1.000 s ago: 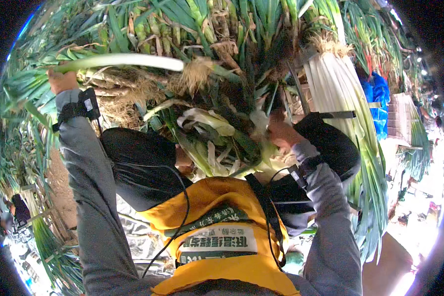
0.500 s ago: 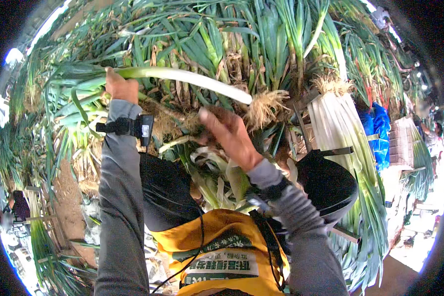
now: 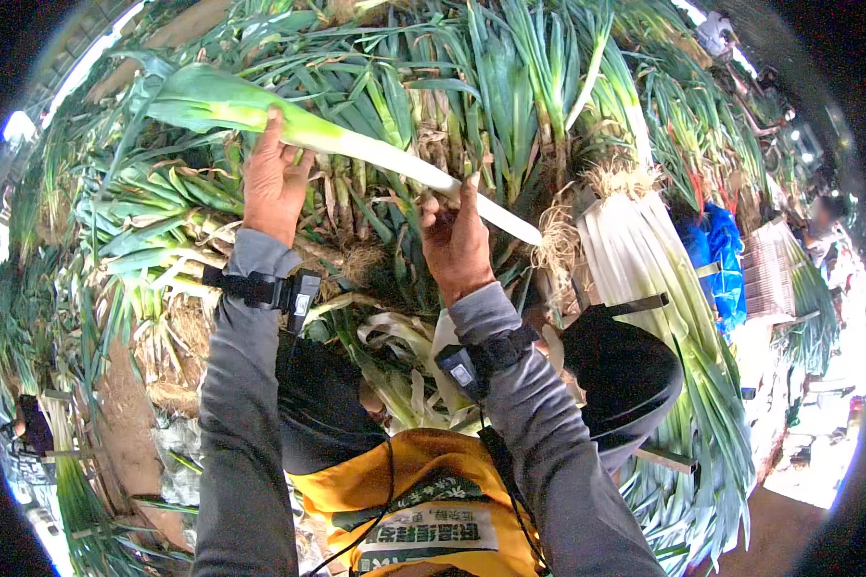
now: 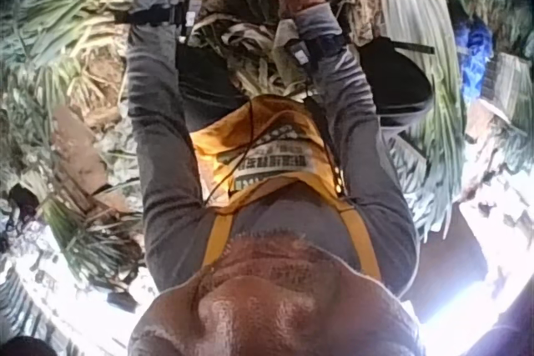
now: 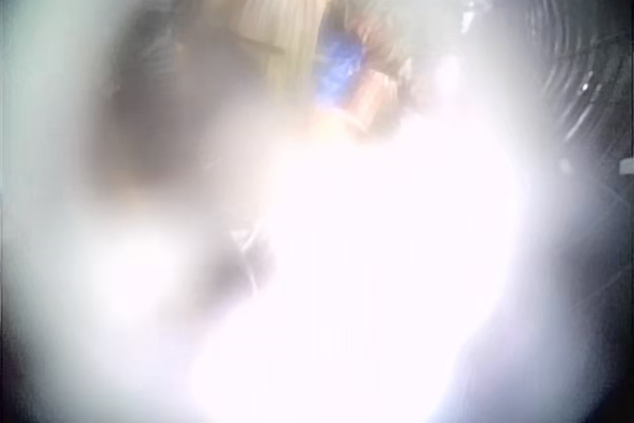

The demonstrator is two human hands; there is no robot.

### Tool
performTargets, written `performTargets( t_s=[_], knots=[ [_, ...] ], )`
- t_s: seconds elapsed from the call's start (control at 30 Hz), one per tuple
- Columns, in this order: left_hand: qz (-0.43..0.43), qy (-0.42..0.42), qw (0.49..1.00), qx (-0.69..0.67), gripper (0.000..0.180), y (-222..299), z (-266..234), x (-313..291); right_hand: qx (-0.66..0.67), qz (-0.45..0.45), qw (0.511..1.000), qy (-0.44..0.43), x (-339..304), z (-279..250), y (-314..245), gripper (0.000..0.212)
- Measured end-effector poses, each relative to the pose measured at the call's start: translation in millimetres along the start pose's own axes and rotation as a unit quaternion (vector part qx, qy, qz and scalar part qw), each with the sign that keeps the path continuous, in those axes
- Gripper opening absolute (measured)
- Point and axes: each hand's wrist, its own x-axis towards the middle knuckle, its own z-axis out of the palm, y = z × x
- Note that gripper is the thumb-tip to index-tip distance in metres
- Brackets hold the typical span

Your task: Peeling and trimming fresh leeks to prepare them for market.

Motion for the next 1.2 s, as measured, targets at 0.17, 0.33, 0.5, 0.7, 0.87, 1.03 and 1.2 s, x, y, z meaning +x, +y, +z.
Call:
performTargets(
  t_s=[0.17, 0.33, 0.5, 0.7, 0.87, 1.03, 1.2],
  knots=[
    [-0.038, -0.009, 0.999, -0.002, 0.042, -5, 3, -5, 0.009, 0.065, 0.998, 0.018, -1, 1, 1, 0.033],
    [-0.081, -0.026, 0.996, -0.022, 0.038, -16, 9, -13, -0.027, 0.017, 0.999, -0.034, -4, 27, 9, 0.02],
    [-0.114, -0.039, 0.992, -0.034, 0.035, -36, 24, -32, -0.056, 0.003, 0.997, -0.06, -2, 54, 11, 0.023],
    [-0.173, -0.106, 0.979, 0.024, 0.035, -58, 27, -48, -0.093, 0.019, 0.994, -0.054, -12, 63, 1, 0.022],
    [-0.159, -0.136, 0.978, 0.018, 0.034, -66, 25, -45, -0.555, -0.359, 0.741, -0.12, -13, 83, -27, 0.041],
    [-0.165, -0.205, 0.963, 0.063, 0.034, -61, 20, -47, -0.662, -0.158, 0.694, -0.234, 30, 99, -50, 0.043],
    [-0.137, -0.233, 0.962, 0.042, 0.037, -50, 26, -40, -0.568, -0.09, 0.789, -0.215, 41, 95, -51, 0.043]
  ],
)
